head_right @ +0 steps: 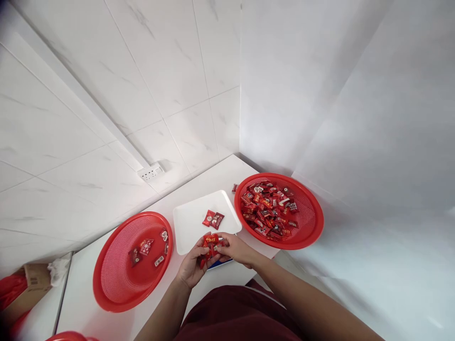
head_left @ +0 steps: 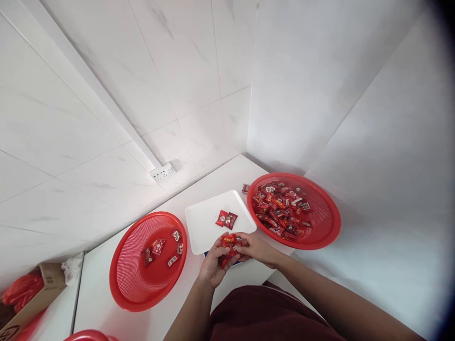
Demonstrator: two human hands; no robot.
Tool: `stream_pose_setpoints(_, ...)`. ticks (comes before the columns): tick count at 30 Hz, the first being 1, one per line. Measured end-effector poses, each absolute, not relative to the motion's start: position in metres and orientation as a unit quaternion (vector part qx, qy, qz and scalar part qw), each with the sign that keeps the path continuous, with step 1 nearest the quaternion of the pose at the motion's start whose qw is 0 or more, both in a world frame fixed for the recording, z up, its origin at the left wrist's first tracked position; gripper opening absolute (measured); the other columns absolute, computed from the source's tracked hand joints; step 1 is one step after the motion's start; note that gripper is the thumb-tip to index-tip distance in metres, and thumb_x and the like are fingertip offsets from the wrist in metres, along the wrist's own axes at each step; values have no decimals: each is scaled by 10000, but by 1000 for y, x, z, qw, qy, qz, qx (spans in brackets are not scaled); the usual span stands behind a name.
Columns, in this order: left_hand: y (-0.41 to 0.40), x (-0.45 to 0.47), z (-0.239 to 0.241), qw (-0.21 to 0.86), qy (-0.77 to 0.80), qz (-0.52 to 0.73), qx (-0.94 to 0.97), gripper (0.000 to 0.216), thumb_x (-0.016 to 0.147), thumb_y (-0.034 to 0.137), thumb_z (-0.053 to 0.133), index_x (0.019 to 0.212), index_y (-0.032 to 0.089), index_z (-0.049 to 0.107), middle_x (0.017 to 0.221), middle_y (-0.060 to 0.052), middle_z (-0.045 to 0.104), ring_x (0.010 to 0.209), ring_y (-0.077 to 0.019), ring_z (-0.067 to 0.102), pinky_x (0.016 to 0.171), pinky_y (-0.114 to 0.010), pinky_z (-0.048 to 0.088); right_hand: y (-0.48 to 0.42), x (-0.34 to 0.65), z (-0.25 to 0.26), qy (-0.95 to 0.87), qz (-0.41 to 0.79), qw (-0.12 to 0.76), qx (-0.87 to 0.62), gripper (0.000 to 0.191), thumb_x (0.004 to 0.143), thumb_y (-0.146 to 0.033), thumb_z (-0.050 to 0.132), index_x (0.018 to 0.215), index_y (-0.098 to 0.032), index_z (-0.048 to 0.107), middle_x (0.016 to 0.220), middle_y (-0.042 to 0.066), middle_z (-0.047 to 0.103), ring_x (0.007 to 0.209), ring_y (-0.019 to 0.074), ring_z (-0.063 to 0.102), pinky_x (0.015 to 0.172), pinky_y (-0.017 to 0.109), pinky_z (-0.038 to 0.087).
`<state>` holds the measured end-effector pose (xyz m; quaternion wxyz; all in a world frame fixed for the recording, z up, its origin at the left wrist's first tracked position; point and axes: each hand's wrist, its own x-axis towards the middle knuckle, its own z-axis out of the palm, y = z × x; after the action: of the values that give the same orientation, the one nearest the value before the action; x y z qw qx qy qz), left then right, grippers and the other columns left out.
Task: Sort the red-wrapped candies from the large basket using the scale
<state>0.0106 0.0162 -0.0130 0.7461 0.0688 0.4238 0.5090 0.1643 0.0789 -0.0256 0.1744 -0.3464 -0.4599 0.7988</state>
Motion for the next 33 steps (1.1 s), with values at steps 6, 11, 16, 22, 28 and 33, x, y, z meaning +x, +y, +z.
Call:
stream_pose_setpoints(6, 17, 7, -13, 726, 442, 524, 51, 536, 680, 84, 600, 1184, 237, 501, 1092, -40, 613, 962, -170, 613, 857, -319, 503, 84, 170, -28, -449, 792, 168, -378, 580, 635, -349, 732, 1159, -198, 534, 873, 25, 670, 743, 139, 639, 730, 309, 515)
stream_pose_setpoints(11, 15, 7, -10, 719, 443, 532, 51, 512, 674, 73, 600, 1150, 249, 534, 1079, -29, 624, 947, -159, 612, 866, -323, 501, 85, 166, -19, -483, 758, 168, -405, 504, 648, -372, 718, 1093, -186, 570, 705, -18, 630, 632, 123, 609, 658, 288, 509)
stream_pose_setpoints(16, 14, 12, -10, 714, 451, 533, 51, 506, 668, 66, 609, 1135, 251, 546, 1078, -32, 633, 929, -152, 614, 849, -309, 506, 85, 158, -17, -502, 717, 188, -445, 399, 653, -383, 699, 962, -167, 567, 636, -43, 566, 577, 104, 556, 573, 245, 463)
stream_pose_setpoints(22, 15, 6, -16, 700, 454, 551, -1, 335, 703, 113, 608, 1022, 209, 572, 997, -28, 647, 867, -139, 632, 774, -282, 528, 86, 157, -16, -564, 670, 216, -433, 259, 658, -282, 653, 882, -157, 609, 712, -8, 595, 689, 127, 545, 641, 252, 441)
stream_pose_setpoints(28, 12, 4, -22, 677, 513, 528, 5, 303, 677, 139, 686, 948, 204, 569, 835, -5, 646, 695, -101, 627, 658, -237, 529, 86, 156, -11, -580, 661, 200, -432, 124, 641, -236, 620, 737, -158, 608, 607, -37, 546, 592, 103, 484, 580, 233, 388)
stream_pose_setpoints(33, 12, 9, -21, 682, 511, 522, 20, 268, 672, 157, 700, 899, 201, 564, 769, 4, 641, 639, -83, 606, 601, -199, 514, 82, 152, -8, -565, 686, 206, -409, 158, 637, -252, 644, 755, -160, 591, 625, -42, 536, 606, 97, 483, 591, 230, 395)
